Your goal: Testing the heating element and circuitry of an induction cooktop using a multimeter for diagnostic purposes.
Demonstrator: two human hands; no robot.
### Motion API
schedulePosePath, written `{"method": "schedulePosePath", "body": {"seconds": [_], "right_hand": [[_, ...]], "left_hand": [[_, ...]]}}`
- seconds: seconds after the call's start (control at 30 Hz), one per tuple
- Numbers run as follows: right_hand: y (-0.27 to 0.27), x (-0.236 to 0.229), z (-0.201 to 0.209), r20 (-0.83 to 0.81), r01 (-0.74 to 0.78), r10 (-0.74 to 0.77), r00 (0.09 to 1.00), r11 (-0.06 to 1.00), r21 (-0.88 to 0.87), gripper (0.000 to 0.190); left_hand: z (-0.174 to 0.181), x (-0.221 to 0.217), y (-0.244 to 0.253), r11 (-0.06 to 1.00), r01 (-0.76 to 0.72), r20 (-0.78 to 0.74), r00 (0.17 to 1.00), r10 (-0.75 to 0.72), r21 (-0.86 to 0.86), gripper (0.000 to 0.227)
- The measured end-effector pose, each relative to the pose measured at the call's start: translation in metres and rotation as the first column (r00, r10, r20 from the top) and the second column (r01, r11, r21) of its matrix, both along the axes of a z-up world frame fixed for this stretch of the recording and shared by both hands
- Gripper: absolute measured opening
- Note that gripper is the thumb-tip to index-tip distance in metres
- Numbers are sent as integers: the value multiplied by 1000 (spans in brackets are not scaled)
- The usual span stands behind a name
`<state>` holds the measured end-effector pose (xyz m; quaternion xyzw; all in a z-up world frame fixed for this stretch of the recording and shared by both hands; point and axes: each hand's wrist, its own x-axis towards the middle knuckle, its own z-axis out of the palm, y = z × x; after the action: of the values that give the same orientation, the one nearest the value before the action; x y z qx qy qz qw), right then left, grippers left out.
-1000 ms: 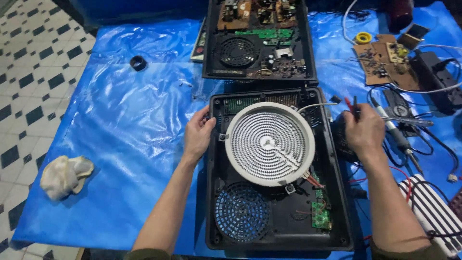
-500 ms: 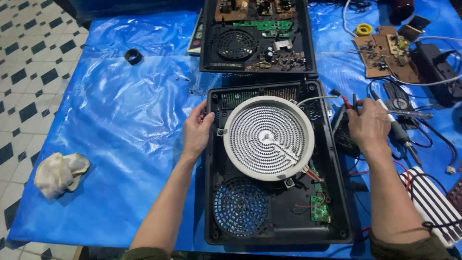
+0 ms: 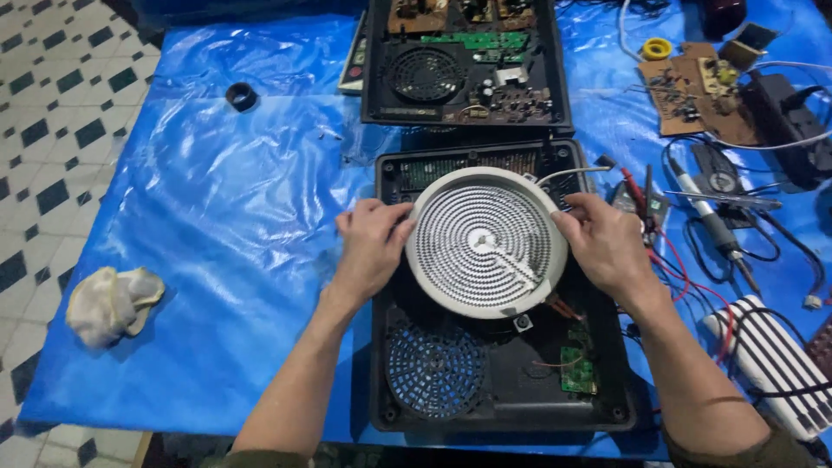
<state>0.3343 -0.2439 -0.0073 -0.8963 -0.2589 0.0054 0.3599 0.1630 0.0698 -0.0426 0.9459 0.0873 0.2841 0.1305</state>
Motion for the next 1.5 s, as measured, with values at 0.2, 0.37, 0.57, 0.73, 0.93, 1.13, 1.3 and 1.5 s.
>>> {"method": "schedulePosePath", "body": {"seconds": [0.2, 0.37, 0.57, 0.73, 0.93, 1.13, 1.3, 1.5], "right_hand": [[8, -17, 31, -177, -39, 14, 984, 989, -142, 50], [13, -25, 43, -221, -51, 11, 975, 983, -175, 54], [16, -29, 51, -244, -42, -15, 970, 973, -229, 54], [21, -34, 56, -264, -54, -18, 964, 964, -262, 59], [18, -32, 41, -237, -33, 18, 971, 998, -57, 50], [11, -33, 45, -56, -85, 93, 994, 988, 132, 38], [9, -35, 52, -169, -54, 114, 979, 944, 325, 37], [2, -37, 42, -64, -91, 161, 985, 793, 602, 40]], "left_hand": [[42, -13, 2, 912, 91, -244, 948, -202, -400, 41], [49, -19, 8, 935, 106, -136, 978, -161, -339, 34], [62, -22, 1, 957, 141, -286, 934, -213, -252, 41], [58, -20, -7, 967, 178, -348, 908, -233, -183, 71], [45, -16, -6, 945, 223, -266, 921, -284, -237, 75], [77, -28, -10, 885, 245, -106, 945, -309, -395, 66], [94, -28, -25, 360, 422, 279, 879, -386, -832, 61], [94, -26, -32, -5, 278, 277, 957, -88, -961, 25]]}}
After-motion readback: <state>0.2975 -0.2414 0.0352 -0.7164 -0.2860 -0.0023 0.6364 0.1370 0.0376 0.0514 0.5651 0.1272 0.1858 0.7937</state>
